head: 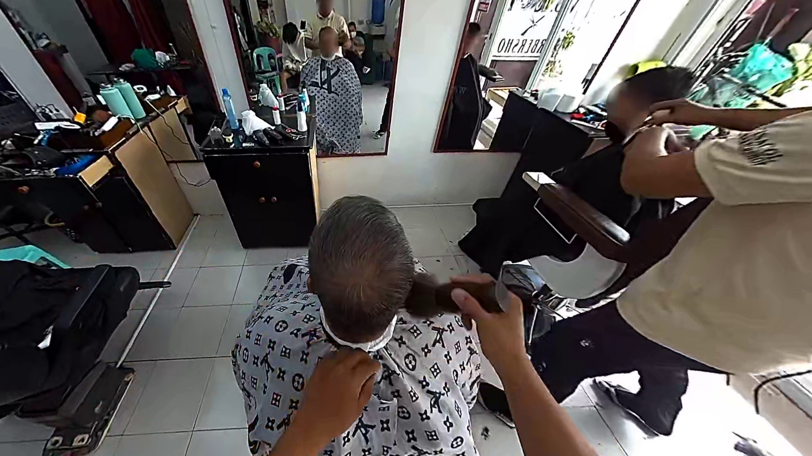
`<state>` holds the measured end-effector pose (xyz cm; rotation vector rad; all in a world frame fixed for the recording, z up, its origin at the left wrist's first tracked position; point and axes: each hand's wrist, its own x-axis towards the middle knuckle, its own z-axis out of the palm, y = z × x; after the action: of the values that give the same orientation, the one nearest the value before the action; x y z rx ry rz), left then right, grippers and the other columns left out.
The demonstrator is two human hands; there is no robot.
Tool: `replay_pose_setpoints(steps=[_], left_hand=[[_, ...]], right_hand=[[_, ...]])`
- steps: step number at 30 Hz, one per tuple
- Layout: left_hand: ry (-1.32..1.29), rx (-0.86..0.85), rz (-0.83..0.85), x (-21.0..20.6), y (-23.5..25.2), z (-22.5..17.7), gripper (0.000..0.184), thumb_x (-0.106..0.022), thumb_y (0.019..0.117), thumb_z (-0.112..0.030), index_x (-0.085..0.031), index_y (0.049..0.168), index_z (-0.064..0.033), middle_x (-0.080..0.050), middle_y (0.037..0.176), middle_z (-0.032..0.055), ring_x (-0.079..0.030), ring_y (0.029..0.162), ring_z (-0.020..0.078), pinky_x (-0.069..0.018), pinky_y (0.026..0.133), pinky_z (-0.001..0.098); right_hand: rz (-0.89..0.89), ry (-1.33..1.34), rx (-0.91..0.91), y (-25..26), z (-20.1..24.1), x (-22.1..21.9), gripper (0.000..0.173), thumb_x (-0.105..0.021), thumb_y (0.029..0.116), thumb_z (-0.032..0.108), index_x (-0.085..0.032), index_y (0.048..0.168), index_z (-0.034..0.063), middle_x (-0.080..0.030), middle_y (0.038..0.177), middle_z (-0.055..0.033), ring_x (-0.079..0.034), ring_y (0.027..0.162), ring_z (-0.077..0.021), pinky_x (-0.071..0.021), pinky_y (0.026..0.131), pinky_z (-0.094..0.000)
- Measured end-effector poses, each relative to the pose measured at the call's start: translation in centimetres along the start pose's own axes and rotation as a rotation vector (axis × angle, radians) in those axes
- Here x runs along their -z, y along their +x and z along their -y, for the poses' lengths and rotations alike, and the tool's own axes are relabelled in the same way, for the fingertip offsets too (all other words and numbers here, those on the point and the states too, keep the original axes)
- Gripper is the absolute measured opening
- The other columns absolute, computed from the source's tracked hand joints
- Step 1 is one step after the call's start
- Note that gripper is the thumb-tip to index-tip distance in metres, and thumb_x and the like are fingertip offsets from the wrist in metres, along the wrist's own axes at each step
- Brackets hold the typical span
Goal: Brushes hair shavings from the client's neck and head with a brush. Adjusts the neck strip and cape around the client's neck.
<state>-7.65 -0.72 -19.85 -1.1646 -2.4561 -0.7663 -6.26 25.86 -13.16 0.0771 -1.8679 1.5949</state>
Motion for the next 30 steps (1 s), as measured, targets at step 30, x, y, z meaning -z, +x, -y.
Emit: replay_pose_setpoints(steps=[30], left_hand=[[0.387,0.008,-0.387,-2.6,-0.3,1.4,0.025,-0.061,0.0938,-0.026,-0.079,0.094,-0.0086,-0.077,0.094,0.0066,-0.076,0.084,0.0213,-0.0618,0.067,0.0337]], right_hand=[[0.329,0.097,-0.171,4.2,-4.4,-0.2,0.030,-0.078,0.0837,0.027,-0.072,0.102,0.0029,-0.073,0.090,-0.0032,-0.064,0.069,-0.0069,-0.0542,0.062,-0.0247]])
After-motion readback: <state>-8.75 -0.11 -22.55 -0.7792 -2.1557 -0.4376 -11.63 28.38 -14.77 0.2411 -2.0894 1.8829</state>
